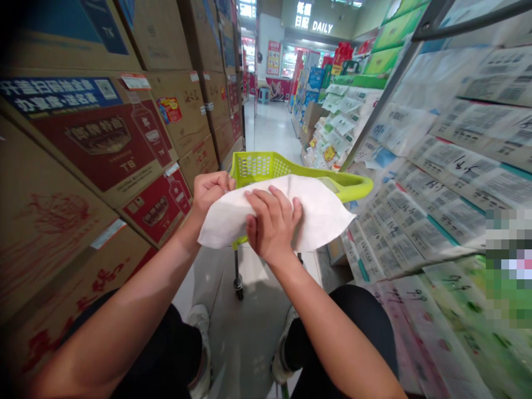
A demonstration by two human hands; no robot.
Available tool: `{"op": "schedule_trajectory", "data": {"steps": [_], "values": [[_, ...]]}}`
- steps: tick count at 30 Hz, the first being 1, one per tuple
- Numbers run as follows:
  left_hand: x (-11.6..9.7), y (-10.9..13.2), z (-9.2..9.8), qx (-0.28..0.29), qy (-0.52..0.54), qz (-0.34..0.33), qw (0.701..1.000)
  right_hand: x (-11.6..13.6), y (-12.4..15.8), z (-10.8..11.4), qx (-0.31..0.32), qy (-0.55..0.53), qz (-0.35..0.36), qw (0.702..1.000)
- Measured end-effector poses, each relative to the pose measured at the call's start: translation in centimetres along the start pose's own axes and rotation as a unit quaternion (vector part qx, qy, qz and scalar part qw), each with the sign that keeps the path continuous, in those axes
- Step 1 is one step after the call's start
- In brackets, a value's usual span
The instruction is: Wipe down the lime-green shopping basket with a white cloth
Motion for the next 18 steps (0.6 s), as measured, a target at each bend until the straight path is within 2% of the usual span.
{"op": "schedule_trajectory", "data": {"steps": [1, 3, 5, 8, 10, 12, 14, 16, 18], "values": [[0.0, 0.0, 0.1, 0.003, -0.001, 0.001, 1.000, -0.1, -0.3, 0.1, 0.014, 0.001, 0.018, 1.000], [0.0, -0.1, 0.5, 0.003, 0.002, -0.003, 1.000, -2.1, -1.2, 0.5, 0.036, 0.005, 0.035, 0.999], [0.0, -0.2, 0.8, 0.000, 0.005, -0.008, 1.000, -6.0, -2.3, 1.3, 0.051, 0.013, 0.006, 0.999], [0.0, -0.3, 0.8, -0.003, 0.007, -0.015, 1.000, -11.9, -3.6, 2.4, 0.037, 0.048, -0.066, 0.996], [0.0, -0.2, 0.6, -0.007, 0.009, -0.019, 1.000, -13.3, -4.0, 2.8, 0.032, 0.062, -0.080, 0.994], [0.0, 0.0, 0.3, -0.015, 0.011, -0.025, 1.000, -11.9, -4.1, 2.7, 0.031, 0.057, -0.070, 0.995], [-0.1, 0.2, -0.2, -0.025, 0.010, -0.031, 0.999, -8.4, -4.1, 2.5, 0.039, 0.039, -0.042, 0.998], [-0.1, 0.4, -0.6, -0.034, 0.005, -0.036, 0.999, -4.3, -4.1, 1.9, 0.087, 0.015, -0.014, 0.996], [-0.1, 0.5, -0.9, -0.038, -0.002, -0.036, 0.999, -1.5, -4.4, 1.4, 0.129, 0.013, 0.001, 0.992]]}}
Point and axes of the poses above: each hand's wrist, its own y-axis away from the middle knuckle, its own z-axis out of the back of the hand, x = y × z, the point moved 4 cm from there along -y, towards the middle knuckle, and after that the axes turned 13 degrees about -x, right-handed, at the moved point
